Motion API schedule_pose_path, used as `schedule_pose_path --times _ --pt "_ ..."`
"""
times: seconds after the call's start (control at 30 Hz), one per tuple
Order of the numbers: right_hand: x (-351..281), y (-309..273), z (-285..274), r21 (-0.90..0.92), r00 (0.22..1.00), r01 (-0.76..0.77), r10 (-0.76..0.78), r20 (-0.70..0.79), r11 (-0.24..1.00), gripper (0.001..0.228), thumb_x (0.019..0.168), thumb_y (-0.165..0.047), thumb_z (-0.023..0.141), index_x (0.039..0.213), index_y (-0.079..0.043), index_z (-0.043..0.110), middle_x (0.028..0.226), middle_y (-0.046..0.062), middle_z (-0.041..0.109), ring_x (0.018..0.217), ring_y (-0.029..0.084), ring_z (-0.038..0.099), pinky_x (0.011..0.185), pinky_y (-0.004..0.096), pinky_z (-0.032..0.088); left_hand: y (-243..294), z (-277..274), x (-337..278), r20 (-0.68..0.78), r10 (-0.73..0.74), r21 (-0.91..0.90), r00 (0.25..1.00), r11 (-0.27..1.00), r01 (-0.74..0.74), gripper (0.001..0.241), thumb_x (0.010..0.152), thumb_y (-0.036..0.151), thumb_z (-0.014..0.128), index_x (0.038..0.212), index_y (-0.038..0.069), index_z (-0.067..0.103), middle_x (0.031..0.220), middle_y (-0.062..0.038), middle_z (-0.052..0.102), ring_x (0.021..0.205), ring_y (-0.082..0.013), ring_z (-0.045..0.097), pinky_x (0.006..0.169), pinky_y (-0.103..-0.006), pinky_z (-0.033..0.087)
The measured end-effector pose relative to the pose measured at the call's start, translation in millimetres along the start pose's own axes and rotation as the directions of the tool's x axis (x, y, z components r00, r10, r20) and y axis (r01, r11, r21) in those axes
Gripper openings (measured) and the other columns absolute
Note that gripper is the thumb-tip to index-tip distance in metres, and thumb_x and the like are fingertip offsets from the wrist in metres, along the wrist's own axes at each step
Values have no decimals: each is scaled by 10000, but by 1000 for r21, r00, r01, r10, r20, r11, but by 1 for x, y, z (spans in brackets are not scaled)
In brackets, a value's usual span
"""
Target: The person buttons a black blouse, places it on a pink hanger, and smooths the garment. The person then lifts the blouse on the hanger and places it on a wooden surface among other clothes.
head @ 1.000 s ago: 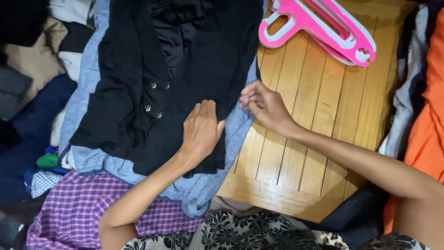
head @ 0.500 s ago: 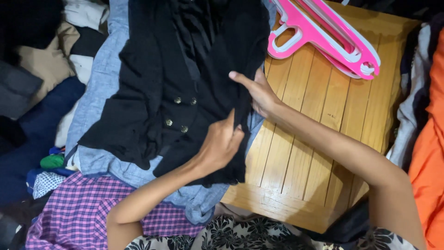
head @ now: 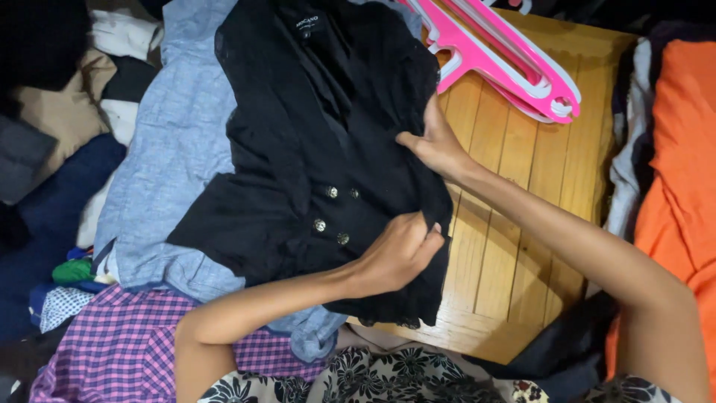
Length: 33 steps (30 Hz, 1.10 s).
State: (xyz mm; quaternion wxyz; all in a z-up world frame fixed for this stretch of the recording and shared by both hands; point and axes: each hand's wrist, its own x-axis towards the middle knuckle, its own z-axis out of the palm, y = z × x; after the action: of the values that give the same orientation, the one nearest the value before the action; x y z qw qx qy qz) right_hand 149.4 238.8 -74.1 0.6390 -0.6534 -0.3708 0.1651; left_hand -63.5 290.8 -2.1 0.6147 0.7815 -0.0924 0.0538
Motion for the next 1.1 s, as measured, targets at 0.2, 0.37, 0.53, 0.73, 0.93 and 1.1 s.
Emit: schedule_pose_path --times 0.2,0.37,0.53,0.73,0.93,1.1 --pt "-44 -29 -60 -83 999 53 -53 4 995 1049 764 240 557 1657 -120 140 1656 215 256 1502 320 275 1226 568 278 7 41 7 97 59 -147 993 988 -45 210 1048 105 455 967 -31 594 867 -264 639 890 -474 681 689 -468 557" --pt "-101 -46 -108 -144 999 -47 45 -20 989 975 773 232 510 1639 -55 166 1621 254 279 1476 352 290 1203 582 293 15 91 13 193 67 -225 979 974 -22 226 1048 117 462 981 -66 577 940 -316 632 961 -471 665 740 -501 546" --pt "-154 -40 -144 -130 980 -200 196 -39 971 958 752 251 488 1625 -76 270 1594 207 373 1432 323 374 1169 565 338 22 140 20 319 27 -256 947 965 59 287 1045 157 440 1034 -96 574 983 -358 621 985 -544 632 766 -554 543" --pt "-188 -62 -176 -160 950 -311 305 -62 937 944 754 223 504 1617 -111 319 1583 152 416 1402 263 406 1153 541 362 11 172 32 518 10 -244 855 960 137 357 1043 187 411 1071 -124 583 993 -326 631 982 -492 651 853 -567 558" --pt "-184 -87 -180 -298 916 -392 400 -36 870 623 833 68 689 1434 -71 604 1328 133 668 1185 266 577 1018 495 479 6 115 57 603 -64 75 795 997 23 495 998 331 520 1256 -92 521 1212 -312 596 1172 -525 618 966 -551 542" --pt "-149 -96 -181 -645 963 -269 218 -161 715 313 996 -272 782 1020 33 720 917 232 730 880 389 716 742 462 576 -9 29 86 140 93 339 986 931 -136 246 1046 269 484 1100 82 636 1050 -174 643 1106 -416 634 943 -488 496"
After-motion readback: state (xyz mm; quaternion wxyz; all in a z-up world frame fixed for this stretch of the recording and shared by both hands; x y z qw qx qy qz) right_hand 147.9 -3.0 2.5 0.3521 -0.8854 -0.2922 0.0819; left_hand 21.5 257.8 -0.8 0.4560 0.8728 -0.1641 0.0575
